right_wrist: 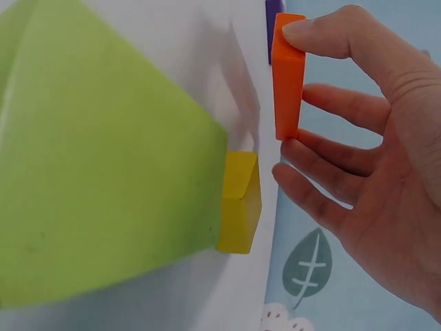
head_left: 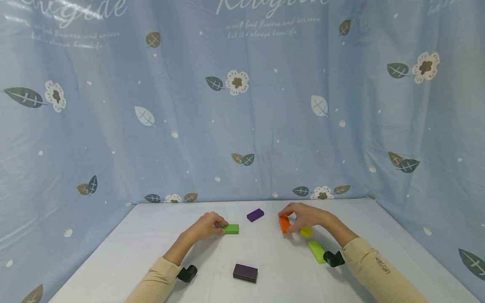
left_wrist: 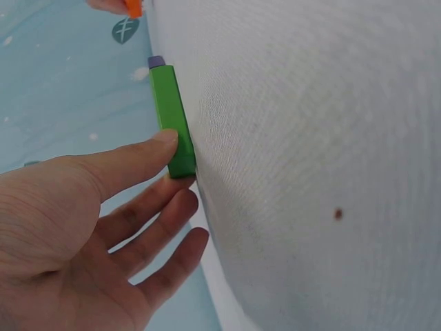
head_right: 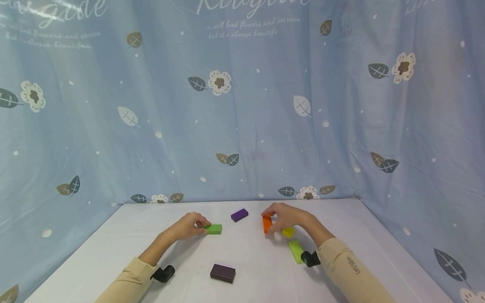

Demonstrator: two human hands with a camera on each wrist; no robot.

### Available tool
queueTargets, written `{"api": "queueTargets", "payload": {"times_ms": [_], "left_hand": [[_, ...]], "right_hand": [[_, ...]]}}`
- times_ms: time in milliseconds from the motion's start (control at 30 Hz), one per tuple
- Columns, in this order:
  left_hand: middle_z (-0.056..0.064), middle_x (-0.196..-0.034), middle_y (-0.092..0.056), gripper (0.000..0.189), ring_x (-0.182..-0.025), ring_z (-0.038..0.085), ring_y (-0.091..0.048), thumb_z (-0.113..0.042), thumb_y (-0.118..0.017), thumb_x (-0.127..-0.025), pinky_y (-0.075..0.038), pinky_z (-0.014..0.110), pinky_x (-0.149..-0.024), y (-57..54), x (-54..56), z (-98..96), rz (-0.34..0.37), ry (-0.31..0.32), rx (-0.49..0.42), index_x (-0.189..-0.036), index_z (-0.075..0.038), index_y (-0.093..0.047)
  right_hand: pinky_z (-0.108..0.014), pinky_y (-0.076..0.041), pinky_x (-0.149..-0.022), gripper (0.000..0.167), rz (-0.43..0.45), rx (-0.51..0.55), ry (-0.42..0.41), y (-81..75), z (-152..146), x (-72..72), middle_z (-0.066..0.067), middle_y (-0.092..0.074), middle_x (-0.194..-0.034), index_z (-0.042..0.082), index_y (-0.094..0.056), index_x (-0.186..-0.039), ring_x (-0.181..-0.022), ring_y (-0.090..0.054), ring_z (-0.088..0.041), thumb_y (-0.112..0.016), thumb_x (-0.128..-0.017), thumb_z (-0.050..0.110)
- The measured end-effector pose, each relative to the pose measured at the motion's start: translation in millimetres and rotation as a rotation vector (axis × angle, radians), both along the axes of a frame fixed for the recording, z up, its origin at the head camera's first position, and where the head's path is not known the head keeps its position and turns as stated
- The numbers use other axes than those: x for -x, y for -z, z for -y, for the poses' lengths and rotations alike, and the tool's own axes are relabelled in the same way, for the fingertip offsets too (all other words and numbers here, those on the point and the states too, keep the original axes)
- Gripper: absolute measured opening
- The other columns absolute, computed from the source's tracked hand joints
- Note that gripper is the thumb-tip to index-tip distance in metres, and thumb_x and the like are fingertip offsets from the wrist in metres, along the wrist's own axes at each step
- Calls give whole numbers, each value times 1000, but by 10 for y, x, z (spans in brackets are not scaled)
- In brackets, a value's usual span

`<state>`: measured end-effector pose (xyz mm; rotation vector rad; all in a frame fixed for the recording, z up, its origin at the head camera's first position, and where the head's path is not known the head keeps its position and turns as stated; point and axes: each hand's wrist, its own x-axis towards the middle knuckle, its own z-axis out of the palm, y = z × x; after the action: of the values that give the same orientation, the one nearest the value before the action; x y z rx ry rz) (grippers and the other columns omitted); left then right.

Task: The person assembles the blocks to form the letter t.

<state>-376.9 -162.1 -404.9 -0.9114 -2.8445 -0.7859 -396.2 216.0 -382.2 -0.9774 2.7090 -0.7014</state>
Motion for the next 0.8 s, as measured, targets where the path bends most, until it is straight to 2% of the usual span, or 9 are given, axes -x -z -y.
{"api": "queueTargets", "payload": {"times_ms": [433, 800], "left_hand": [[11, -99, -74, 22, -89, 21, -65, -3, -74, -84, -51, 27, -73, -8, -15, -13, 0, -8, 4, -105, -1, -75], [11, -102, -74, 22, -89, 22, -66, -2, -73, -84, -51, 26, -73, -15, -12, -10, -5, 12, 5, -106, 1, -74]], "right_hand": [[-54, -45, -103, 61, 34, -9, 24, 40, 47, -22, -4, -64, -123, 7, -63, -130, -114, -56, -25, -82, -77, 31], [-51, -47, -101, 61, 17, -19, -21, 61, 85, -63, -3, -62, -120, 7, -63, -129, -112, -56, -24, -82, -77, 32]]}}
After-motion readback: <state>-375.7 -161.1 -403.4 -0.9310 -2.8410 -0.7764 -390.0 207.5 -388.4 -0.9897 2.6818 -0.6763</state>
